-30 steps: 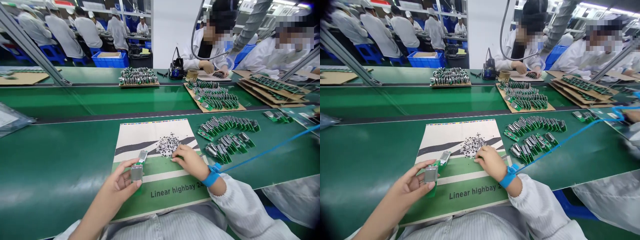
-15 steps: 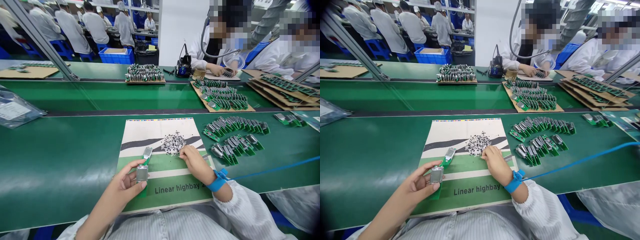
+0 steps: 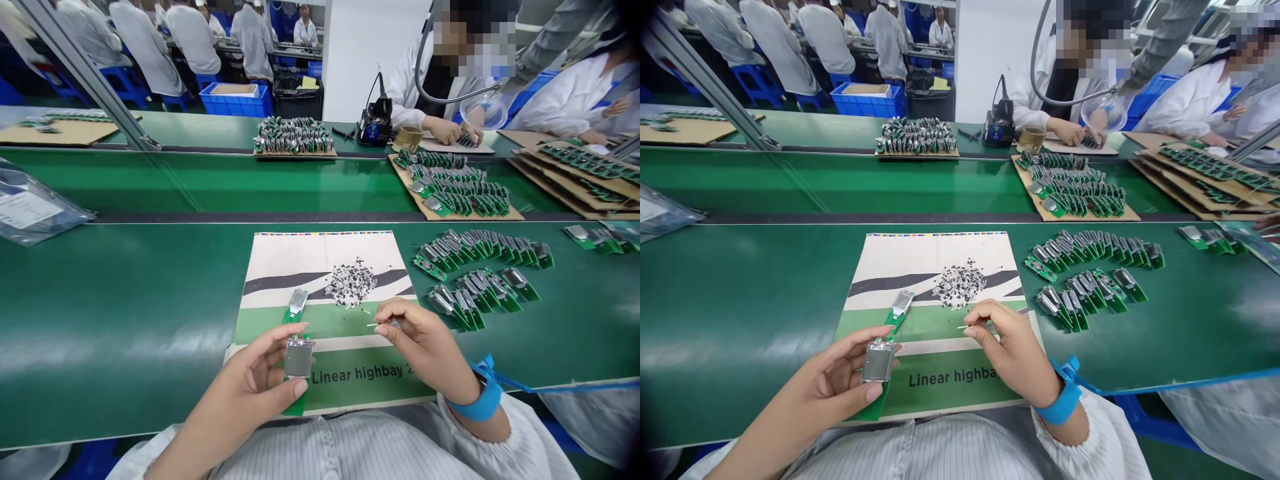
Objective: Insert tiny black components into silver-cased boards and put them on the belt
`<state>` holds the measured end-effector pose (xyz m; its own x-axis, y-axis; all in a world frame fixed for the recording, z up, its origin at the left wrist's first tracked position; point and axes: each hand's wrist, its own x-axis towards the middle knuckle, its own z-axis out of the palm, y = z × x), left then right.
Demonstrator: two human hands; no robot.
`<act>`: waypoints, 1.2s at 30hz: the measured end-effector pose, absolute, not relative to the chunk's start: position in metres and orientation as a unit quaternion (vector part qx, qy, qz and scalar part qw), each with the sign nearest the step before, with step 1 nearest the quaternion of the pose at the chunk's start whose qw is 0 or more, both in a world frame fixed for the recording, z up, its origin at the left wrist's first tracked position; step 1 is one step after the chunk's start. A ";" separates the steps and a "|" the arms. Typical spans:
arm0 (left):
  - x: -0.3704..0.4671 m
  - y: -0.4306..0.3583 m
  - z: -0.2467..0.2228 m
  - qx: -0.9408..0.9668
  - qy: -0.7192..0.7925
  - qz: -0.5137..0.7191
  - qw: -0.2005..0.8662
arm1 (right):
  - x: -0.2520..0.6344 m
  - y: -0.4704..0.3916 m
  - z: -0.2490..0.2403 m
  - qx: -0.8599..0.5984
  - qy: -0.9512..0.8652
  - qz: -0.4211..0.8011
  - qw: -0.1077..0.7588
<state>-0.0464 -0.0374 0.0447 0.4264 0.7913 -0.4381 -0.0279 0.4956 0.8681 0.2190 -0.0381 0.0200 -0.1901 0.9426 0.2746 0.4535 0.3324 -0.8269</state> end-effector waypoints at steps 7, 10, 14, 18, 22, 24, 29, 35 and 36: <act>-0.037 -0.042 0.061 0.449 0.478 0.256 0.710 | 0.208 -0.048 0.039 -0.427 -0.709 0.342 0.445; -0.036 -0.043 0.059 0.458 0.458 0.234 0.725 | 0.205 -0.053 0.040 -0.431 -0.679 0.379 0.458; -0.035 -0.043 0.057 0.462 0.439 0.238 0.733 | 0.202 -0.060 0.040 -0.428 -0.637 0.423 0.481; -0.035 -0.044 0.059 0.473 0.455 0.240 0.716 | 0.200 -0.063 0.044 -0.413 -0.633 0.437 0.488; -0.034 -0.047 0.060 0.500 0.457 0.229 0.699 | 0.196 -0.065 0.050 -0.404 -0.631 0.430 0.503; -0.031 -0.049 0.060 0.501 0.443 0.220 0.710 | 0.192 -0.066 0.054 -0.401 -0.637 0.415 0.511; -0.022 -0.052 0.061 0.473 0.382 0.258 0.751 | 0.180 -0.064 0.063 -0.389 -0.692 0.340 0.504; -0.020 -0.051 0.066 0.490 0.395 0.228 0.743 | 0.171 -0.064 0.066 -0.399 -0.726 0.296 0.475; -0.020 -0.051 0.066 0.484 0.393 0.229 0.747 | 0.171 -0.064 0.066 -0.403 -0.729 0.292 0.470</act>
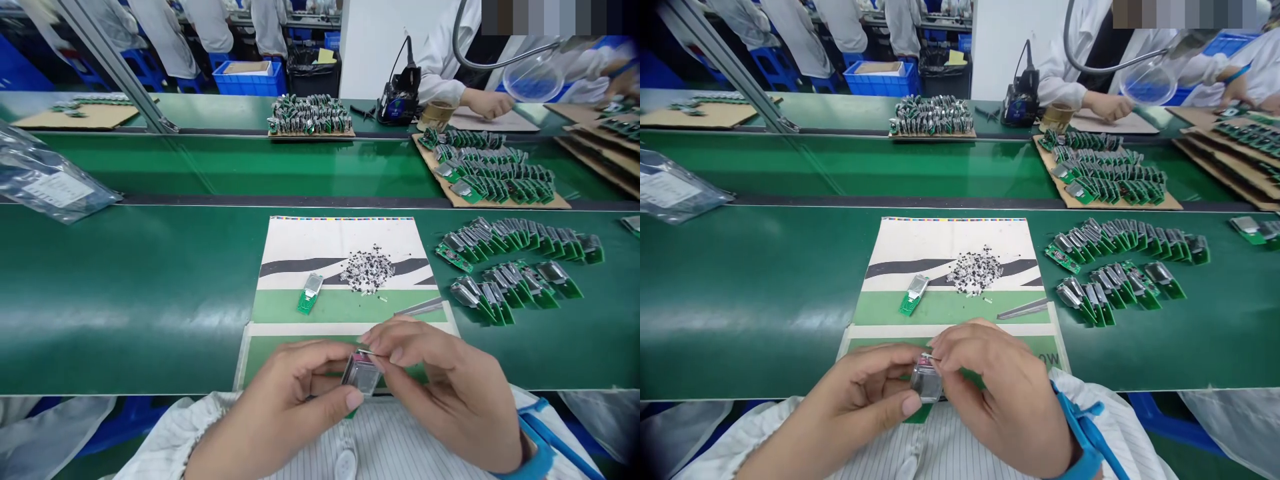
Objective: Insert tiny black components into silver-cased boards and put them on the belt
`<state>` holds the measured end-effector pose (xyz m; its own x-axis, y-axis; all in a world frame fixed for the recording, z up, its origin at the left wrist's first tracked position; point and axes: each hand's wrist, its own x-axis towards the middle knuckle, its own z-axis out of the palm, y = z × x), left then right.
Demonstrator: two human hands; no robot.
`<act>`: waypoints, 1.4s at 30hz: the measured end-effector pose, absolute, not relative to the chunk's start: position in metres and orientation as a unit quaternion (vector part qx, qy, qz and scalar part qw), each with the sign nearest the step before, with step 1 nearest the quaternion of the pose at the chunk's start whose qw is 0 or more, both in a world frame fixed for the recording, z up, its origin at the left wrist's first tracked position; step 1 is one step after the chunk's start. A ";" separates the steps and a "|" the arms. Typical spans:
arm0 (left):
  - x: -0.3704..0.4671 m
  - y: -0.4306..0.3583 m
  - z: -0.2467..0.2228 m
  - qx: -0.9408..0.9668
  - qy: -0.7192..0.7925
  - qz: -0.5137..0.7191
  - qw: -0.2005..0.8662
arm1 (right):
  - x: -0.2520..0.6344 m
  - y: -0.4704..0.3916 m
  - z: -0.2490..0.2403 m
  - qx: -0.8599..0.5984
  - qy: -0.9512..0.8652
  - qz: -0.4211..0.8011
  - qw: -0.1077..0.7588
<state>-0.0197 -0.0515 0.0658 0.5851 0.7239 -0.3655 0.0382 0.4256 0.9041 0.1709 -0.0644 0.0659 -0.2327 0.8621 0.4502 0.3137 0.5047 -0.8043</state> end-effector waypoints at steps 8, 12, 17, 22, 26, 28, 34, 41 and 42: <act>-0.019 -0.053 0.065 0.442 0.376 0.229 0.781 | 0.171 -0.068 0.069 -0.424 -0.755 0.247 0.436; -0.020 -0.053 0.067 0.483 0.381 0.228 0.754 | 0.172 -0.069 0.069 -0.427 -0.771 0.213 0.421; -0.019 -0.053 0.070 0.525 0.382 0.244 0.720 | 0.171 -0.070 0.068 -0.418 -0.788 0.178 0.416; -0.019 -0.055 0.068 0.559 0.389 0.258 0.685 | 0.169 -0.068 0.070 -0.415 -0.771 0.205 0.438; -0.020 -0.057 0.067 0.591 0.411 0.252 0.647 | 0.169 -0.067 0.069 -0.421 -0.737 0.268 0.457; -0.020 -0.057 0.068 0.596 0.416 0.246 0.642 | 0.170 -0.067 0.068 -0.420 -0.720 0.298 0.465; -0.020 -0.054 0.068 0.606 0.414 0.248 0.633 | 0.171 -0.064 0.064 -0.397 -0.724 0.312 0.471; -0.021 -0.053 0.066 0.618 0.403 0.243 0.630 | 0.173 -0.060 0.062 -0.367 -0.730 0.333 0.472; -0.021 -0.052 0.065 0.621 0.399 0.245 0.629 | 0.174 -0.060 0.062 -0.366 -0.728 0.342 0.469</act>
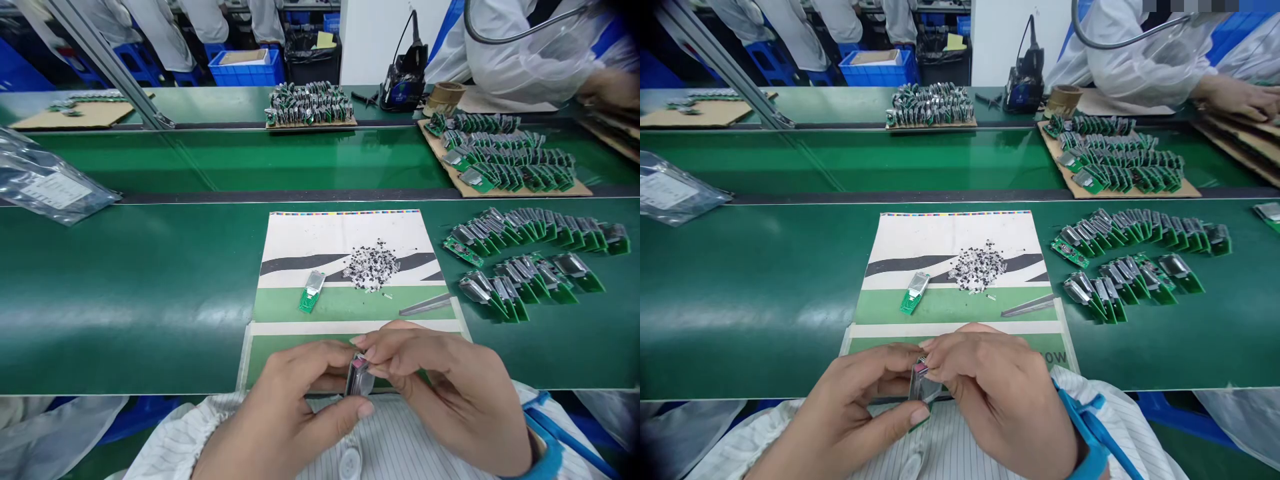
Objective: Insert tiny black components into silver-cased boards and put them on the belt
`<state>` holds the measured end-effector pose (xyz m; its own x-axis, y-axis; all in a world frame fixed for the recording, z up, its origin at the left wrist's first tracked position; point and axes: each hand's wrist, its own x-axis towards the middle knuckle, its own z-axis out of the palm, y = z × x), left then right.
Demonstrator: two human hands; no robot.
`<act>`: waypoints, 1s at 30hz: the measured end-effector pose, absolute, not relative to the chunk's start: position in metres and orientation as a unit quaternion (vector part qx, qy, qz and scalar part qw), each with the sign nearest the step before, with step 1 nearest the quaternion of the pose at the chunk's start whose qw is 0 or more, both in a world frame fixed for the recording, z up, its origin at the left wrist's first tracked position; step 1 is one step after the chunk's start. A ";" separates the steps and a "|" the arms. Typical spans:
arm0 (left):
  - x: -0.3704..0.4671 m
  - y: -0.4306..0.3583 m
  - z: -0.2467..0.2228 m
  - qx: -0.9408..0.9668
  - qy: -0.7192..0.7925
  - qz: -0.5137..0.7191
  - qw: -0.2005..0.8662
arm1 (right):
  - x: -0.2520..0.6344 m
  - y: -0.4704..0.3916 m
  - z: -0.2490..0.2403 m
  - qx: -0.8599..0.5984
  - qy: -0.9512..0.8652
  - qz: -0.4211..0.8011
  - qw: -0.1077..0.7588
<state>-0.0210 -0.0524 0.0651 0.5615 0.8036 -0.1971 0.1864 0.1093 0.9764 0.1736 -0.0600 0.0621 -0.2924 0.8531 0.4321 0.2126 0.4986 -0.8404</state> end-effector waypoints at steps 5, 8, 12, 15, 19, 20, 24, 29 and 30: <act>-0.021 -0.052 0.063 0.611 0.393 0.262 0.636 | 0.176 -0.063 0.059 -0.365 -0.662 0.454 0.472; -0.021 -0.053 0.063 0.621 0.395 0.260 0.625 | 0.177 -0.065 0.058 -0.368 -0.639 0.477 0.478; -0.023 -0.055 0.063 0.647 0.401 0.255 0.597 | 0.175 -0.066 0.058 -0.379 -0.619 0.489 0.485; -0.022 -0.054 0.065 0.684 0.398 0.250 0.558 | 0.174 -0.066 0.057 -0.387 -0.614 0.491 0.481; -0.021 -0.051 0.069 0.747 0.398 0.232 0.480 | 0.174 -0.065 0.057 -0.408 -0.624 0.476 0.467; -0.021 -0.050 0.069 0.759 0.397 0.233 0.461 | 0.174 -0.065 0.057 -0.412 -0.625 0.476 0.461; -0.021 -0.050 0.070 0.787 0.381 0.255 0.412 | 0.174 -0.063 0.061 -0.422 -0.636 0.476 0.436; -0.021 -0.051 0.069 0.799 0.365 0.266 0.397 | 0.174 -0.063 0.063 -0.429 -0.638 0.478 0.425; -0.021 -0.051 0.069 0.800 0.367 0.264 0.394 | 0.174 -0.063 0.062 -0.430 -0.637 0.478 0.425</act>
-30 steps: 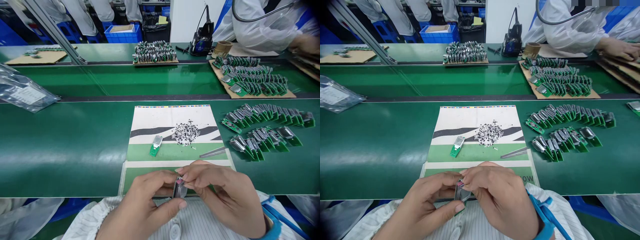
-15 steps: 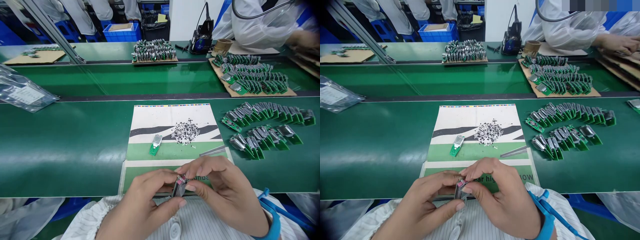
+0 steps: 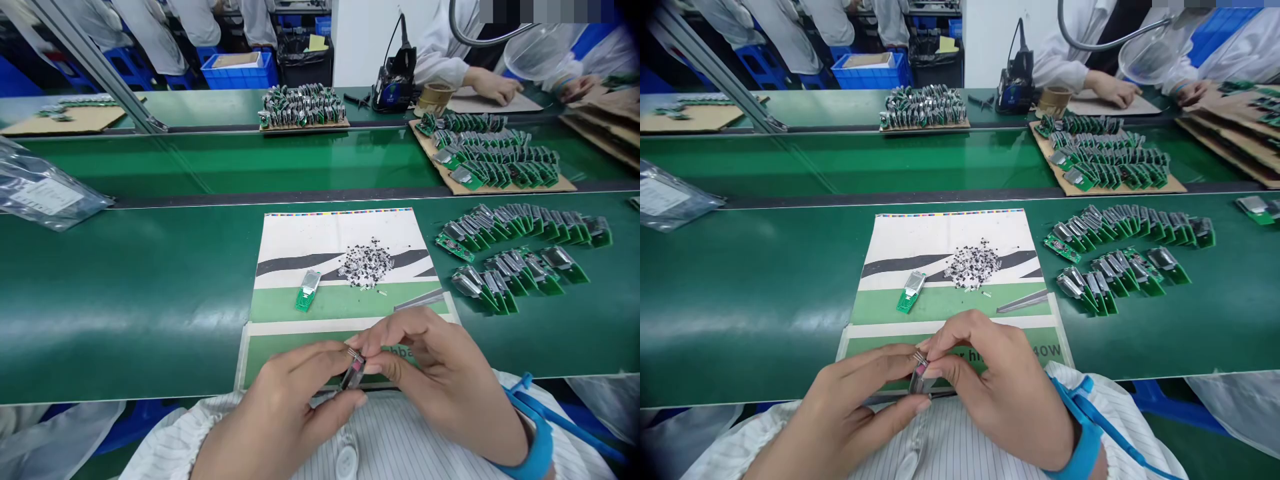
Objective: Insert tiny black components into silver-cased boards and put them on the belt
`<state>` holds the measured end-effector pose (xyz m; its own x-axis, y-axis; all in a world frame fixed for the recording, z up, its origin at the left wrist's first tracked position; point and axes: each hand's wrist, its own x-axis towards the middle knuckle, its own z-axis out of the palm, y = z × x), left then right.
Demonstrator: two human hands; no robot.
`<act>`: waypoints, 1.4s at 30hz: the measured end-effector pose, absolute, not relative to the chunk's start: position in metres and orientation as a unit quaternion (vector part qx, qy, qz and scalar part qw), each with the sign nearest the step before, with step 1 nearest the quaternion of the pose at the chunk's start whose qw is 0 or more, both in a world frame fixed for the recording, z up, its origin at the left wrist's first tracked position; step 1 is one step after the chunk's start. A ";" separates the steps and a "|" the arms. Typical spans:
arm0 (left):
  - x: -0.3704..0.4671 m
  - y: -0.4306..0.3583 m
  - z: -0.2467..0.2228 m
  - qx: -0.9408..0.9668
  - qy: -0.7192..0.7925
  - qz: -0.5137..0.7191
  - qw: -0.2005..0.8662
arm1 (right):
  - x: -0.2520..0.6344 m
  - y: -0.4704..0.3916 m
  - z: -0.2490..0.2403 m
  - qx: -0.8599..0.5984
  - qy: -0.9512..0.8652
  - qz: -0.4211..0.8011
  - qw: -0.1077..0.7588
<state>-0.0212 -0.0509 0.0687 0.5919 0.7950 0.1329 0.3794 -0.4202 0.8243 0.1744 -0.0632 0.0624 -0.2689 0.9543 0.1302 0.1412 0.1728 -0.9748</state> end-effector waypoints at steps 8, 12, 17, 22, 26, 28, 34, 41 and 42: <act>-0.018 -0.051 0.066 0.821 0.358 0.281 0.345 | 0.174 -0.062 0.061 -0.433 -0.637 0.477 0.424; -0.016 -0.048 0.066 0.816 0.354 0.294 0.351 | 0.181 -0.059 0.058 -0.402 -0.628 0.501 0.440; -0.015 -0.050 0.063 0.789 0.379 0.284 0.391 | 0.193 -0.055 0.043 -0.377 -0.677 0.500 0.387; -0.017 -0.040 0.054 0.769 0.394 0.241 0.441 | 0.196 -0.057 0.029 -0.378 -0.676 0.488 0.403; -0.023 -0.005 0.027 0.844 0.462 0.213 0.170 | 0.221 -0.064 0.025 -0.460 -0.644 0.432 0.433; -0.025 0.014 0.007 0.858 0.481 0.173 0.058 | 0.249 -0.067 0.025 -0.544 -0.613 0.346 0.455; -0.026 0.029 -0.020 0.883 0.448 0.140 0.025 | 0.387 -0.066 0.016 -0.774 -0.413 0.015 0.480; -0.034 0.015 -0.005 0.835 0.485 0.221 0.137 | 0.499 -0.040 -0.001 -0.847 -0.392 -0.010 0.360; -0.036 0.011 -0.003 0.825 0.492 0.227 0.163 | 0.503 -0.035 -0.003 -0.845 -0.406 -0.002 0.347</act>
